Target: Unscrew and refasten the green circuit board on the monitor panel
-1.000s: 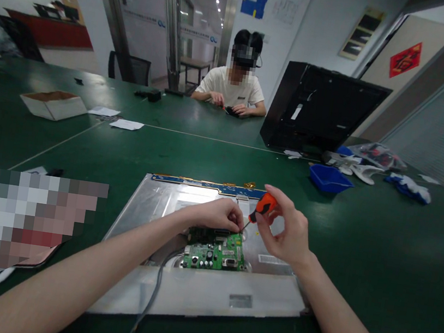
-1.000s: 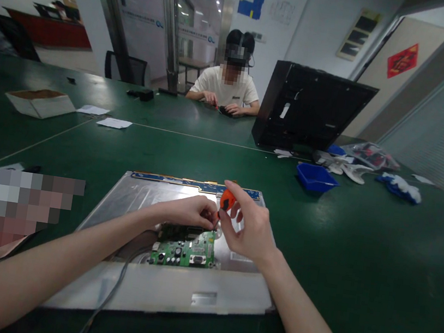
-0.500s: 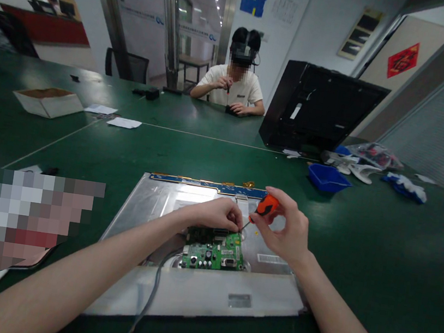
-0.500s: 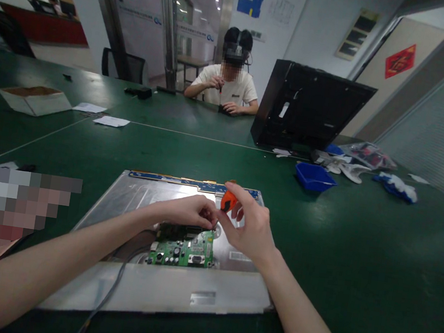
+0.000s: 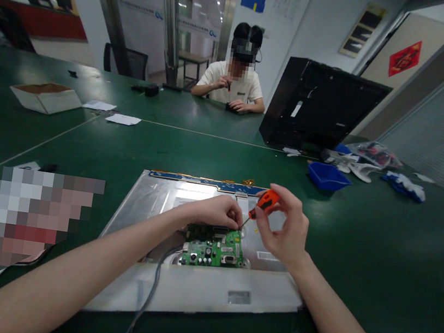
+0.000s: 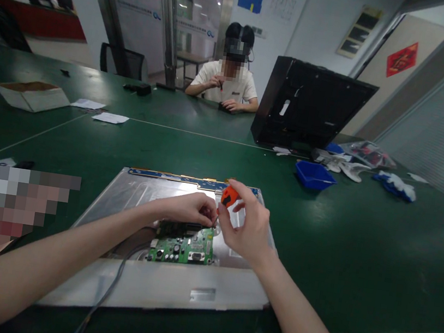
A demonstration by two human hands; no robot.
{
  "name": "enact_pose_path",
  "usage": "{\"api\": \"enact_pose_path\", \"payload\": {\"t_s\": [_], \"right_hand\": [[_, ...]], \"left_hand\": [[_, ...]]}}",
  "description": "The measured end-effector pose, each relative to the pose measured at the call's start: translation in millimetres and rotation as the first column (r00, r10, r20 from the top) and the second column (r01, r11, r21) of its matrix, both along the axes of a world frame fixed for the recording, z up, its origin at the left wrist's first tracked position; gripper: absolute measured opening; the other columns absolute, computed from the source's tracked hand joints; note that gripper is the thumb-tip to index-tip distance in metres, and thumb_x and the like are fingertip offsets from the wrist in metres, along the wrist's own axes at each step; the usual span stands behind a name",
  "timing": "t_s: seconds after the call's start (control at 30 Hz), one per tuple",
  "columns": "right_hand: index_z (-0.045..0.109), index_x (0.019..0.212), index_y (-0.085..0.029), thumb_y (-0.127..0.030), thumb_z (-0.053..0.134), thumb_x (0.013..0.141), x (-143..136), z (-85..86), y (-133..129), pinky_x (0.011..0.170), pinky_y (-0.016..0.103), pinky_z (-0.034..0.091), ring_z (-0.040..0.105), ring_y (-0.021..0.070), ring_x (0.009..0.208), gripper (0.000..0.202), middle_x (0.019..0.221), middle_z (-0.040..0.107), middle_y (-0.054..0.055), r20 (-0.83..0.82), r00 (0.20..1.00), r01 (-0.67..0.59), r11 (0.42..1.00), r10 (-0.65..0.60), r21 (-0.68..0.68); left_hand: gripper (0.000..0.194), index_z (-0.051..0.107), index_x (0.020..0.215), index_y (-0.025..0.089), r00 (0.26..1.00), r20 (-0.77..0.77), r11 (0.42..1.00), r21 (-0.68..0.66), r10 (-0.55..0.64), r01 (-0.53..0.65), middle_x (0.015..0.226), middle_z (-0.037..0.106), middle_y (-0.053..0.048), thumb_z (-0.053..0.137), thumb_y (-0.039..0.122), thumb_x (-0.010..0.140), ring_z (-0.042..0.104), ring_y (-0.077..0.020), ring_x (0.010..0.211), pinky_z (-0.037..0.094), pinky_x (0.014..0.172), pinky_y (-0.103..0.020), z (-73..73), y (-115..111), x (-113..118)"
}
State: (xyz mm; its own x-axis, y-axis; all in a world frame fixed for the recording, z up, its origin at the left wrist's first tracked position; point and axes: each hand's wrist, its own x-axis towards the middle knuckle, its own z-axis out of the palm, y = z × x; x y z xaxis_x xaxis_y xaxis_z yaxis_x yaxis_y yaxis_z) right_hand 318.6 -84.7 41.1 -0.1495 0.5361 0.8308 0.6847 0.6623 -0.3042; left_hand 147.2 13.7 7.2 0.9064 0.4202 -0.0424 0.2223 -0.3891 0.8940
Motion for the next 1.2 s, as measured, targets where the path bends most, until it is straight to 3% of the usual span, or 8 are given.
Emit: {"api": "enact_pose_path", "payload": {"t_s": [0.17, 0.4, 0.63, 0.93, 1.2], "right_hand": [[0.047, 0.129, -0.029, -0.018, 0.070, 0.081, 1.4, 1.6, 3.0, 0.059, 0.030, 0.057, 0.062, 0.0169, 0.079, 0.054, 0.104, 0.061, 0.004, -0.040, 0.999, -0.013, 0.999, 0.014, 0.033], [0.057, 0.123, -0.031, -0.021, 0.070, 0.084, 0.5, 8.8, 3.5, 0.058, 0.031, 0.057, 0.058, 0.0160, 0.076, 0.043, 0.100, 0.056, 0.004, -0.013, 0.994, 0.105, 0.987, -0.105, 0.120], [0.052, 0.126, -0.025, -0.013, 0.063, 0.082, 3.6, 5.6, 2.7, 0.073, 0.040, 0.056, 0.063, 0.0240, 0.097, 0.047, 0.111, 0.064, 0.009, -0.022, 1.000, 0.022, 0.998, -0.021, 0.062], [0.049, 0.116, -0.025, -0.019, 0.070, 0.079, 5.0, -4.4, 6.7, 0.071, 0.036, 0.055, 0.067, 0.0196, 0.083, 0.043, 0.098, 0.064, 0.004, -0.171, 0.985, 0.035, 0.998, -0.026, 0.053], [0.053, 0.123, -0.024, -0.019, 0.067, 0.083, 4.1, 6.5, 2.6, 0.078, 0.036, 0.054, 0.065, 0.0205, 0.091, 0.042, 0.106, 0.067, 0.005, -0.023, 0.999, 0.028, 0.999, -0.028, 0.023]], "left_hand": [[0.009, 0.070, 0.079, 0.012, 1.000, -0.005, 1.000, -0.004, -0.005, 0.005, 0.066, 0.062, 0.000, 0.062, 0.011, 0.075, 0.054, -0.0106, 0.062, 0.040, 0.062, -0.023, 2.6, -1.5, 0.2], [0.008, 0.070, 0.077, 0.013, 1.000, -0.021, 0.998, 0.057, -0.017, 0.018, 0.071, 0.063, -0.001, 0.063, 0.013, 0.075, 0.054, -0.0116, 0.065, 0.040, 0.062, -0.023, 6.4, -2.3, 0.0], [0.008, 0.071, 0.078, 0.012, 1.000, -0.028, 0.999, 0.048, 0.003, -0.002, 0.070, 0.063, -0.001, 0.064, 0.011, 0.074, 0.054, -0.0119, 0.065, 0.040, 0.062, -0.023, 3.7, -1.4, 0.4], [0.010, 0.072, 0.082, 0.012, 0.999, -0.034, 0.999, 0.032, 0.025, -0.024, 0.075, 0.068, -0.003, 0.066, 0.012, 0.074, 0.058, -0.0131, 0.069, 0.042, 0.065, -0.024, 3.9, -2.1, -0.1], [0.009, 0.071, 0.081, 0.012, 1.000, -0.008, 1.000, -0.007, 0.017, -0.017, 0.071, 0.066, -0.001, 0.064, 0.010, 0.076, 0.058, -0.0127, 0.067, 0.042, 0.064, -0.024, 2.4, -2.3, -1.0]]}}
